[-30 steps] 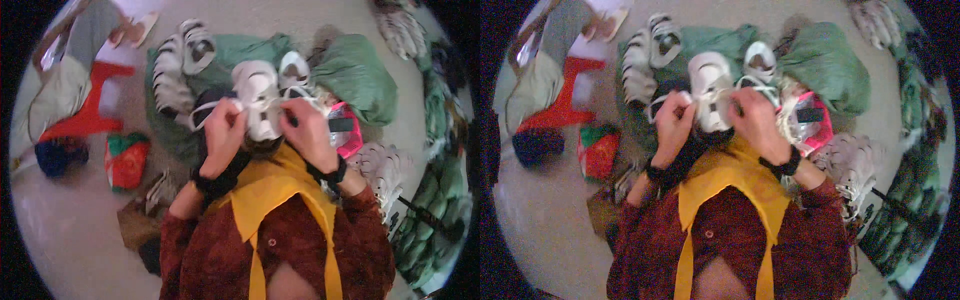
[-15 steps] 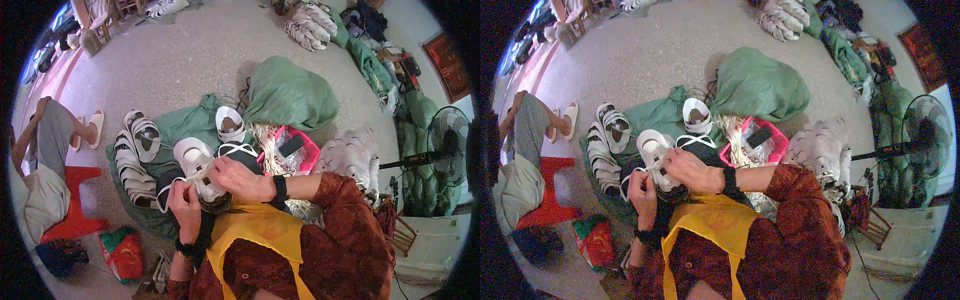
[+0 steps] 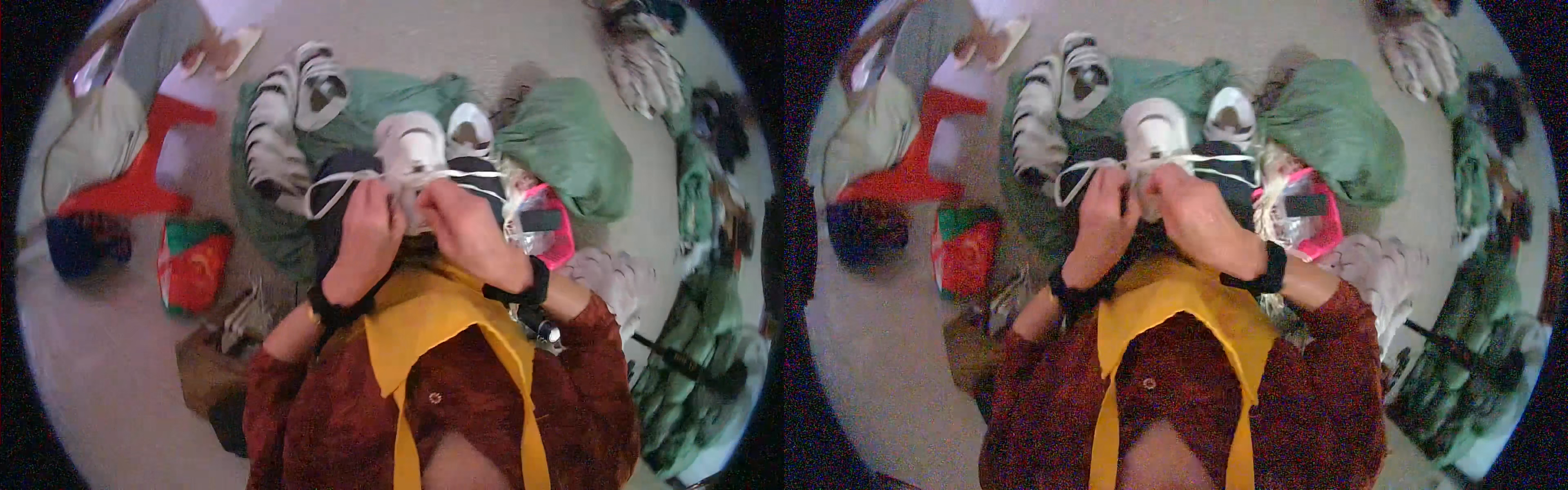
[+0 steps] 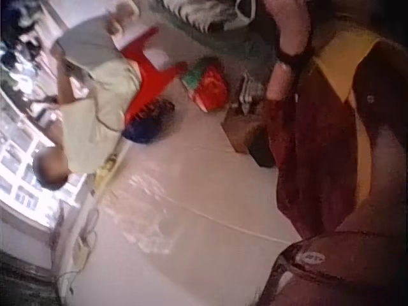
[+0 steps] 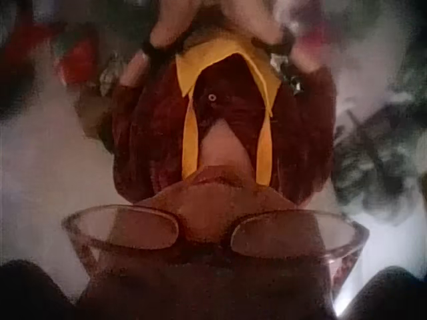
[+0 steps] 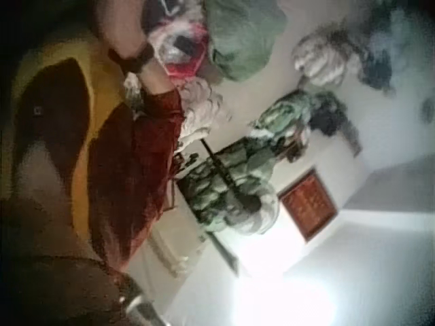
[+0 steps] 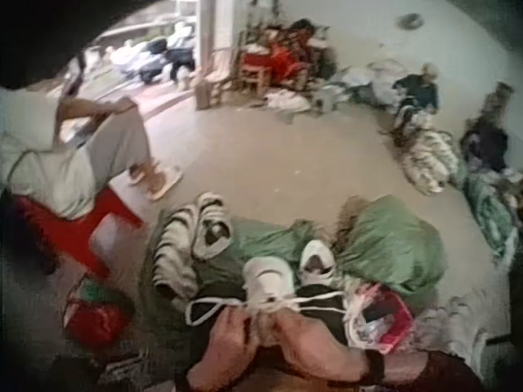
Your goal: The person sits on the floor and laces a white sneaker by hand. They thread the laces through the eyelets, pull them tight, and tie a knot. The person repeats this process multiple times, untying and re-tying the laces throughout the clip.
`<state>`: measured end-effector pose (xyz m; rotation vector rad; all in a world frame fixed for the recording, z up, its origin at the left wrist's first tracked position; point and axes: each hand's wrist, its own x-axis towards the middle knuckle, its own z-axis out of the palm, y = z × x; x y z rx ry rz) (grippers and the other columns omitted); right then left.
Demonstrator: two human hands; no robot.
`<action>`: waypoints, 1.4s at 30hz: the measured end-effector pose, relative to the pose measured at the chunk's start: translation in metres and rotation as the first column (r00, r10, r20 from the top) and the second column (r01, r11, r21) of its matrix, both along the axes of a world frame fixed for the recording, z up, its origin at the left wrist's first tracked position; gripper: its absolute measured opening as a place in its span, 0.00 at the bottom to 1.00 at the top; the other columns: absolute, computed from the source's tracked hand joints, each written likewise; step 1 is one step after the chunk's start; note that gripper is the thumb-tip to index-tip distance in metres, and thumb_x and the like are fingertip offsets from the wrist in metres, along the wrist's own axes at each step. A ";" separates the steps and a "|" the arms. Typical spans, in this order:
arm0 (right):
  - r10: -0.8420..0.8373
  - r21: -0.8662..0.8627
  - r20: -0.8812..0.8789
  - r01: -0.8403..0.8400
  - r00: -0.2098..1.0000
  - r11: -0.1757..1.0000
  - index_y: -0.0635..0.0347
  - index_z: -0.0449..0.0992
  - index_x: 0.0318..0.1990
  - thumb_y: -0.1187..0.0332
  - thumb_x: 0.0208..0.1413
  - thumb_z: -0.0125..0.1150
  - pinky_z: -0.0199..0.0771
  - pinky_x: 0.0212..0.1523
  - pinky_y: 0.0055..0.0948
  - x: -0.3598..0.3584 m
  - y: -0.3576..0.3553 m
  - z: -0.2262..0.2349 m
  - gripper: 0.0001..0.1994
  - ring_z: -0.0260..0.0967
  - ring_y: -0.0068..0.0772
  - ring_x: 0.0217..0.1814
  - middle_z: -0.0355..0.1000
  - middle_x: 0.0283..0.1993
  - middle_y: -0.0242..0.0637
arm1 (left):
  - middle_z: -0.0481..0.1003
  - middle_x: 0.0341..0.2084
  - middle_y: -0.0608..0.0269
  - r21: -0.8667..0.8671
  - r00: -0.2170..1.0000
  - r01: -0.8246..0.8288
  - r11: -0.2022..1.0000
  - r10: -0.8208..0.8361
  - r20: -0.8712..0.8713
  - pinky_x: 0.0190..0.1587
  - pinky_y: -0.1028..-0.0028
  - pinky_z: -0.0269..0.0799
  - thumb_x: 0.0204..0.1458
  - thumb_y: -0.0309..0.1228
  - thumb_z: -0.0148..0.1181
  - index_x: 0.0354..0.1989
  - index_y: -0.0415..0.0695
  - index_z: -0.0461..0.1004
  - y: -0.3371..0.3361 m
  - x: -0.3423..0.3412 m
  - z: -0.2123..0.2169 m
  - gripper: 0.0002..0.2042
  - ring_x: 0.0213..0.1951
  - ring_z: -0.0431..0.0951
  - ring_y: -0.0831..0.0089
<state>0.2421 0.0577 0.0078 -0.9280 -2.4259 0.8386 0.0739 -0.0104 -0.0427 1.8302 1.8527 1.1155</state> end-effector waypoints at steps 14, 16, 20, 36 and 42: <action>0.060 0.054 0.061 -0.064 0.996 0.997 0.62 0.76 0.38 0.72 0.54 0.62 0.75 0.36 0.49 -0.023 0.021 -0.030 0.06 0.73 0.58 0.36 0.72 0.36 0.49 | 0.69 0.33 0.46 0.015 0.978 -0.056 0.998 0.052 0.200 0.40 0.57 0.70 0.50 0.16 0.55 0.39 0.37 0.66 0.002 0.003 -0.015 0.09 0.36 0.72 0.47; 0.078 0.043 0.077 -0.081 0.994 0.996 0.62 0.76 0.35 0.73 0.54 0.62 0.75 0.35 0.46 -0.024 0.024 -0.030 0.04 0.73 0.58 0.37 0.73 0.36 0.49 | 0.70 0.31 0.47 0.042 0.976 -0.063 0.997 0.053 0.210 0.37 0.59 0.71 0.51 0.16 0.56 0.38 0.38 0.65 0.004 0.002 -0.012 0.09 0.33 0.73 0.49; 0.085 -0.130 -0.074 -0.094 0.994 0.987 0.64 0.75 0.31 0.74 0.53 0.62 0.74 0.33 0.38 -0.014 0.032 -0.015 0.03 0.74 0.47 0.33 0.74 0.33 0.47 | 0.70 0.27 0.51 0.039 0.975 -0.073 0.997 0.063 0.212 0.32 0.61 0.71 0.52 0.17 0.58 0.37 0.39 0.66 0.004 -0.002 -0.010 0.09 0.27 0.75 0.53; -0.141 -0.664 -0.515 -0.289 0.846 0.690 0.60 0.75 0.38 0.66 0.64 0.61 0.59 0.22 0.17 0.020 0.050 0.084 0.08 0.63 0.13 0.24 0.69 0.29 0.28 | 0.77 0.33 0.57 0.016 0.920 0.149 0.989 -0.144 0.365 0.34 0.69 0.72 0.51 0.20 0.63 0.35 0.40 0.72 0.014 0.013 0.037 0.06 0.29 0.76 0.65; -0.080 -0.618 -0.615 -0.417 0.784 0.667 0.59 0.75 0.38 0.64 0.66 0.59 0.64 0.27 0.17 0.018 0.055 0.071 0.08 0.65 0.13 0.28 0.73 0.35 0.31 | 0.76 0.32 0.56 -0.018 0.857 0.223 0.975 -0.188 0.481 0.36 0.74 0.72 0.54 0.21 0.63 0.37 0.39 0.72 0.021 0.024 0.029 0.06 0.31 0.77 0.71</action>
